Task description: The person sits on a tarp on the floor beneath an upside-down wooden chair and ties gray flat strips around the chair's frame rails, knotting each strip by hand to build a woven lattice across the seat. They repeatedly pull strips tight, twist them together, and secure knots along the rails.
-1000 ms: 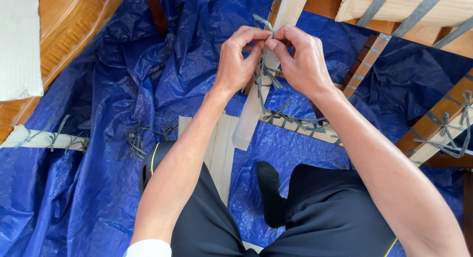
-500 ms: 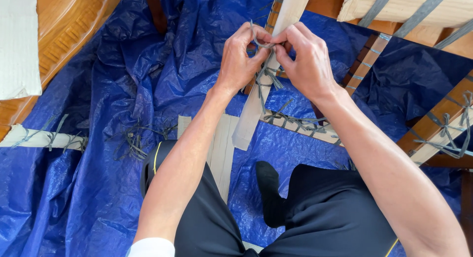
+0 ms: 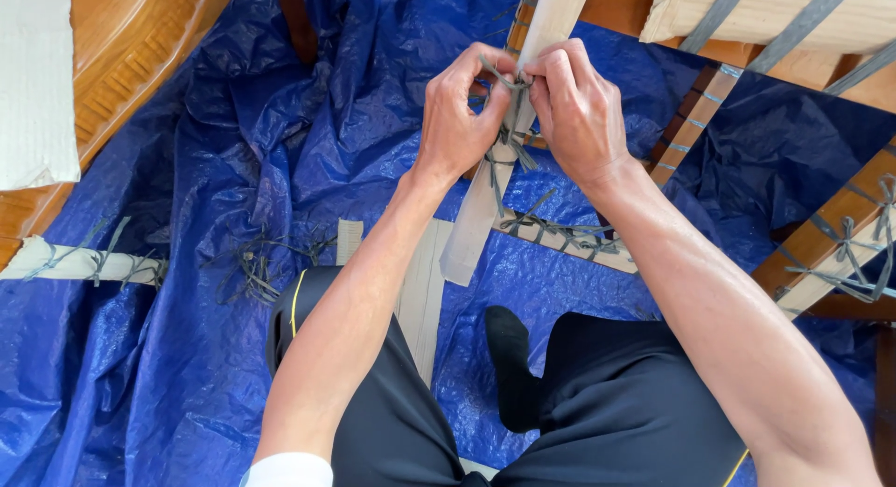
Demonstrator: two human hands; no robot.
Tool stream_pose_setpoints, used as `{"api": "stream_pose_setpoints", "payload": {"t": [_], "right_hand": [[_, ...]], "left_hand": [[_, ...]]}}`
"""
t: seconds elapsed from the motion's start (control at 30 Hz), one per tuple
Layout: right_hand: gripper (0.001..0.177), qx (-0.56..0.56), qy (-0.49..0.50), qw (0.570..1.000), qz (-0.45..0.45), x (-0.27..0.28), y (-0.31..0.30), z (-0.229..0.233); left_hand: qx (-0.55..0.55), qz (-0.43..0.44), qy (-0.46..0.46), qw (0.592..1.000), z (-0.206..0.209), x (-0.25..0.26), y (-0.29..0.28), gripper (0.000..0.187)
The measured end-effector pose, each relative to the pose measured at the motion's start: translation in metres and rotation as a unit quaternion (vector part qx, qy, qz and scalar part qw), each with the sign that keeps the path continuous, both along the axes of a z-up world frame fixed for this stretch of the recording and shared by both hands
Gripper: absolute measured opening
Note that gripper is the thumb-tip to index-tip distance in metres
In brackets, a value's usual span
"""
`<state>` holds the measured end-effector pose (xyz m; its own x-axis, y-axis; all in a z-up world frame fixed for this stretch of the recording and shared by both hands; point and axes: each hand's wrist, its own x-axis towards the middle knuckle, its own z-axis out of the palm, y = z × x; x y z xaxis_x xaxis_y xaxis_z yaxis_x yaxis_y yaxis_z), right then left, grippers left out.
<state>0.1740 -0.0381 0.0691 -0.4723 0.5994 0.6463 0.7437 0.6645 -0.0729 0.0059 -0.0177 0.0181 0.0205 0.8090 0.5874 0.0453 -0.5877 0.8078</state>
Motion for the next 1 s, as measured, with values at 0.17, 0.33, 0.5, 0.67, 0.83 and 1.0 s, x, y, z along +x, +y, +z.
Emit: {"api": "stream_pose_setpoints", "payload": {"t": [0.17, 0.33, 0.5, 0.67, 0.83, 1.0], "right_hand": [[0.021, 0.017, 0.009, 1.0, 0.018, 0.0, 0.003, -0.004], [0.022, -0.01, 0.035, 0.999, 0.024, 0.002, 0.002, -0.006], [0.022, -0.025, 0.052, 0.998, 0.031, 0.003, -0.001, -0.006], [0.02, -0.037, 0.042, 0.998, 0.04, 0.008, -0.006, -0.003], [0.018, -0.066, 0.008, 0.997, 0.037, 0.018, -0.022, 0.003], [0.009, -0.096, 0.129, 0.987, 0.0, 0.037, -0.041, 0.017]], "left_hand": [[0.028, -0.01, 0.025, 0.999, 0.007, -0.008, 0.0, 0.02], [0.05, -0.038, 0.053, 0.997, 0.003, -0.017, 0.009, 0.022], [0.047, -0.068, 0.07, 0.994, 0.001, -0.019, 0.014, 0.011], [0.035, -0.063, 0.039, 0.997, -0.008, -0.012, 0.017, 0.006], [-0.016, -0.055, -0.014, 0.998, -0.017, -0.005, 0.018, 0.003], [-0.015, -0.041, -0.06, 0.997, -0.02, 0.004, 0.02, 0.013]]}}
